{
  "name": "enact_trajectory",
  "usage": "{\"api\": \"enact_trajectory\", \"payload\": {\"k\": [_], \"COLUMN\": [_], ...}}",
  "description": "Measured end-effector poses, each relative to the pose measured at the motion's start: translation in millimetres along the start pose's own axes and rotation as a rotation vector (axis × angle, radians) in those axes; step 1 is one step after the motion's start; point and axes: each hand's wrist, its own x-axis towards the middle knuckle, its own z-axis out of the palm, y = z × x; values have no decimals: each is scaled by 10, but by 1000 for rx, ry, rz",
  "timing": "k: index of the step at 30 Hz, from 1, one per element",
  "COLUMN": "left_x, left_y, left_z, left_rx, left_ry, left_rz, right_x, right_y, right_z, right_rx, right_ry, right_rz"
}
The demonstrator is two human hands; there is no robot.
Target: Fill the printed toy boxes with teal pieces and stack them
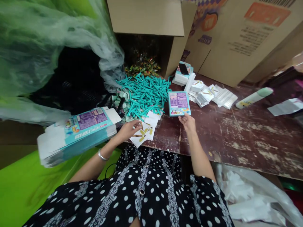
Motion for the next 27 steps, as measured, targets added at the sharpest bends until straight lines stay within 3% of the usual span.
{"api": "enact_trajectory", "payload": {"k": [3, 5, 11, 15, 18, 24, 26, 27], "left_x": [-147, -214, -370, -530, -624, -752, -837, -885], "left_y": [2, 24, 20, -66, -112, -34, 33, 75], "left_z": [67, -37, -840, -1234, -1300, -1364, -1511, -1607], "left_rx": [177, 272, 606, 775, 809, 862, 857, 849], "left_ry": [-16, 27, 217, 143, 80, 25, 147, 278], "left_rz": [16, 6, -136, -276, -345, -295, -210, -135], "right_x": [232, 361, 657, 727, 597, 48, -134, -232], "right_y": [49, 23, 9, 146, 216, 255, 276, 286], "right_z": [235, 314, 208, 4, -78, 9, 81, 127], "right_rx": [20, 25, -28, -200, -221, -142, -149, -162], "right_ry": [62, 103, 177, 143, 49, -144, -219, -258], "right_rz": [-24, -27, -5, 49, 118, 133, 101, 80]}}
